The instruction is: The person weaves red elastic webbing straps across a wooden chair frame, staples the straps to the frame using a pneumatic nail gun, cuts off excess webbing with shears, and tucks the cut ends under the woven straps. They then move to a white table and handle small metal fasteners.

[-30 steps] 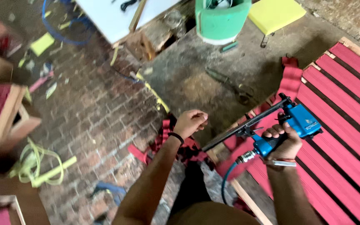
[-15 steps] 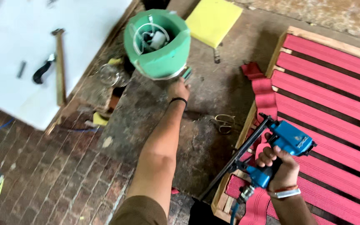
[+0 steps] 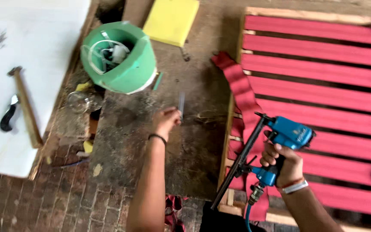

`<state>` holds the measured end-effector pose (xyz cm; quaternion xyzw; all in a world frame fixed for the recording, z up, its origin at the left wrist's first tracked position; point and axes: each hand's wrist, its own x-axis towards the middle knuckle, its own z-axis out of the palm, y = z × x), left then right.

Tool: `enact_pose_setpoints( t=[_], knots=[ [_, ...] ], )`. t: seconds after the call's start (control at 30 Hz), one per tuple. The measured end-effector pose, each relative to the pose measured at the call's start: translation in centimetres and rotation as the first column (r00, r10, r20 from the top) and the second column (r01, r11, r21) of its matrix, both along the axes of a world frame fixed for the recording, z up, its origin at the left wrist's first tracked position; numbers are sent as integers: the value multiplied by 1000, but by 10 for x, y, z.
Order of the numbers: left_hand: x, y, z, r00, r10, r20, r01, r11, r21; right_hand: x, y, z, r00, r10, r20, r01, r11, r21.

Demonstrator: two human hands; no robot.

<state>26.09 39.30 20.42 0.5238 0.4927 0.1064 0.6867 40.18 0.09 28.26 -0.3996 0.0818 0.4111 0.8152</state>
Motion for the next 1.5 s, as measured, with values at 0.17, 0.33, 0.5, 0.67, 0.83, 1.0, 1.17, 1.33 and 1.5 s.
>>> enact_pose_setpoints(
  t=[0.17, 0.33, 0.5, 0.67, 0.83, 1.0, 1.17, 1.33, 1.5],
  knots=[
    [25, -175, 81, 839, -456, 297, 389, 885, 257, -2, -32, 13, 1000, 26, -15, -22, 978, 206],
    [46, -274, 158, 752, -503, 425, 399, 862, 312, 2, -80, 33, 999, -7, 46, -8, 946, 324],
    [57, -353, 198, 716, -673, 185, 416, 624, 662, 16, -155, 44, 999, -2, 50, -20, 897, 441],
    [68, -445, 212, 566, -774, 282, 424, 568, 706, 42, -256, 56, 997, -44, 70, 2, 857, 516],
    [76, -508, 202, 537, -746, 395, 709, 652, 267, 88, -330, 71, 969, -231, 83, 143, 807, 572],
    [111, -562, 185, 783, -523, 337, 463, 851, 247, 119, -358, 78, 952, -290, 100, 213, 858, 468],
    [172, -578, 171, 759, -439, 481, 583, 787, -201, 125, -353, 77, 981, -121, 152, 71, 951, 300],
    [230, -584, 124, 734, -324, 596, 597, 726, -341, 160, -354, 91, 986, -61, 153, 33, 982, 184],
    [337, -539, 55, 724, -535, 436, 649, 743, -166, 209, -333, 81, 967, -96, 235, 139, 975, -174]
  ],
)
